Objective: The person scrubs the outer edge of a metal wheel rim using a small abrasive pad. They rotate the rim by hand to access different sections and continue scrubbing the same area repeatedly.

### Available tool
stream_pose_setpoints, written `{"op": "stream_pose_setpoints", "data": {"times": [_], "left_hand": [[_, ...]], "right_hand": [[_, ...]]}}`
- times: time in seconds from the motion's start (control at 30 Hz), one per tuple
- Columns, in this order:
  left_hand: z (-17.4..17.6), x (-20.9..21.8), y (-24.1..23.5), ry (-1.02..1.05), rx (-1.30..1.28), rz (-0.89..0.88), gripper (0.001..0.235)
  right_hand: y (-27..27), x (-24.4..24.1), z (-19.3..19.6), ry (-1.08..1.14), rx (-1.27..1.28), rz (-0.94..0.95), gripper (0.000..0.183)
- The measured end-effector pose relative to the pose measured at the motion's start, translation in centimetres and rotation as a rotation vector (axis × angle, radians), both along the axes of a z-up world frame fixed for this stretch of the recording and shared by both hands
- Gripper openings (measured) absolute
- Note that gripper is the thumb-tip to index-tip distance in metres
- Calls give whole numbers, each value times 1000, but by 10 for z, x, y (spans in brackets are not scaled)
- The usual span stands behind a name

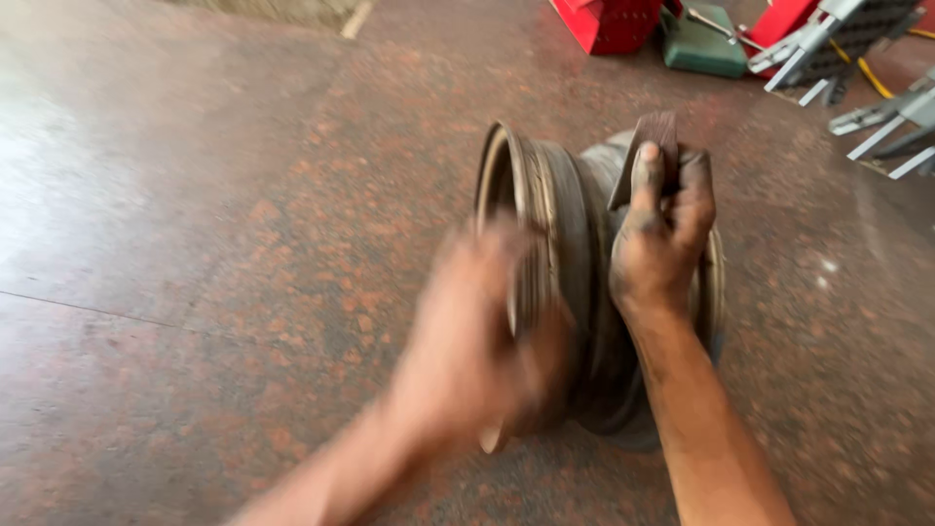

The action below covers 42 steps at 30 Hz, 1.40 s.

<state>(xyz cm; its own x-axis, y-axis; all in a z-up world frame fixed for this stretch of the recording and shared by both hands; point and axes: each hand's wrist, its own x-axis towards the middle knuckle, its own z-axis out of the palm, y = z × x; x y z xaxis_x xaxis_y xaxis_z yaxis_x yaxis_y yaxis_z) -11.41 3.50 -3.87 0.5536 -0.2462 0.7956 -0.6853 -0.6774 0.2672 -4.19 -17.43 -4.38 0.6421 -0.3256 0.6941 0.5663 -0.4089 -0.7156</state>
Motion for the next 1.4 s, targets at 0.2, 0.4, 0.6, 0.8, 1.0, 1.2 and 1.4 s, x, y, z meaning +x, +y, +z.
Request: {"op": "stream_pose_setpoints", "data": {"times": [0.2, 0.4, 0.6, 0.8, 1.0, 1.2, 1.4], "left_hand": [[21, -29, 6, 474, 103, -151, 47], [40, -25, -12, 600, 70, -226, 40], [38, -46, -11, 702, 41, -267, 35], [45, -49, -10, 757, -14, -338, 32], [68, -67, -16, 673, -114, -449, 32], [71, 2, 4, 540, -270, -129, 31], [20, 46, -12, 542, -149, -86, 60]], "right_hand": [[13, -9, 9, 43, 92, 12, 13], [18, -21, 23, -11, 81, 35, 7], [15, -33, 6, 101, 120, 129, 6], [19, -43, 8, 90, 21, 86, 7], [27, -48, 17, 90, -200, 1, 15], [21, -42, 27, 176, -468, -50, 19], [22, -73, 14, 51, -666, -74, 18]]}}
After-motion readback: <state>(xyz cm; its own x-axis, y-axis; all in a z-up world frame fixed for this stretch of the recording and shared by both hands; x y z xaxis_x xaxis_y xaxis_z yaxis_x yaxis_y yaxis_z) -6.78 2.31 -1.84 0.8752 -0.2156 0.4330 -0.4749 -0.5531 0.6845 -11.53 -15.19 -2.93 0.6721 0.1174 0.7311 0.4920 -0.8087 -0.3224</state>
